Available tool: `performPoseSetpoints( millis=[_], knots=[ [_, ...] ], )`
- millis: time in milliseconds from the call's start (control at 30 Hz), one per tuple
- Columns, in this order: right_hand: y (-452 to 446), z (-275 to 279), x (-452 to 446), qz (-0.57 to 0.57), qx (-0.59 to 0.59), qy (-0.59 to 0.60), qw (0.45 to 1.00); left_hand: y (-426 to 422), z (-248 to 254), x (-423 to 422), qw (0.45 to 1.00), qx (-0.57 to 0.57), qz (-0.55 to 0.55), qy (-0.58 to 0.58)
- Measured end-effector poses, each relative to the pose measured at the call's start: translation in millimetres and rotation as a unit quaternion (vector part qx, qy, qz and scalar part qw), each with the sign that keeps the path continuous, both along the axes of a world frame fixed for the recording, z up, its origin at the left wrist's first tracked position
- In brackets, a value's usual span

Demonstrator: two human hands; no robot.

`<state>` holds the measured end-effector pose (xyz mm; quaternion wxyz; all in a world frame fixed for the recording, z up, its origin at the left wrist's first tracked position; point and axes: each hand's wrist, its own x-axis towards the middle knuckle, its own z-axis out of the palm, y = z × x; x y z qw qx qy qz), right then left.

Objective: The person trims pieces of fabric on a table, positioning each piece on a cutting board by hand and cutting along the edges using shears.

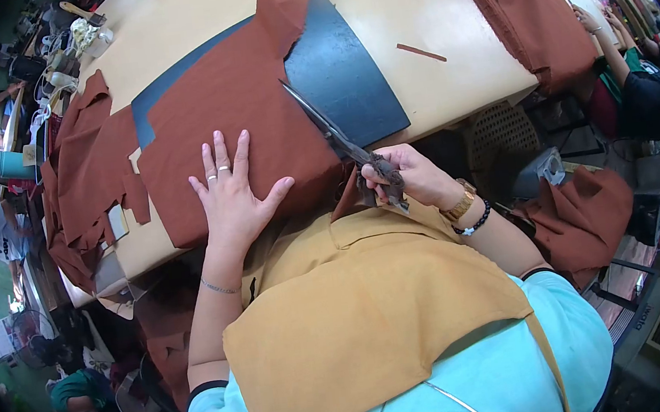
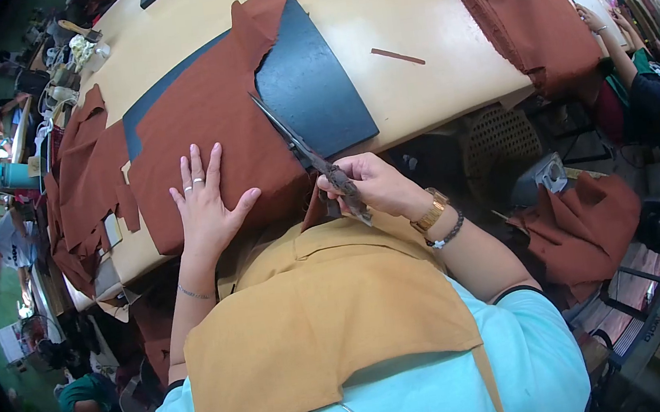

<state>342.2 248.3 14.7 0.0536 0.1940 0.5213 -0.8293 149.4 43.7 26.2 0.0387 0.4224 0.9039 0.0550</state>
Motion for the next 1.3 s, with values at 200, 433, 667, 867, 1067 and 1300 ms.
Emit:
performPoseSetpoints(
  millis=[200, 433, 667, 867, 1067, 1300],
  knots=[
    [2.4, -0.8, 2.5, -0.002, -0.008, 0.001, 1.000, 13.3, 4.8, -41.7, 0.998, 0.019, -0.059, 0.010],
    [3.8, -0.7, -15.2, -0.008, -0.010, -0.022, 1.000, 36.1, -1.6, -84.1, 0.989, 0.001, -0.146, 0.021],
    [4.6, -8.7, -6.3, 0.011, 0.003, 0.008, 1.000, 26.0, -3.9, -68.9, 0.995, 0.011, -0.100, 0.018],
    [6.7, -7.0, -9.6, 0.019, -0.012, -0.016, 1.000, 23.5, -5.5, -53.9, 0.996, 0.005, -0.082, 0.023],
    [6.2, -7.8, -8.2, 0.014, -0.008, 0.004, 1.000, 22.0, -2.1, -30.7, 0.999, -0.012, -0.041, 0.012],
    [6.5, -8.0, 2.8, 0.008, -0.025, 0.015, 1.000, 28.1, 1.5, -33.5, 0.998, -0.002, -0.023, -0.050]
  ],
)
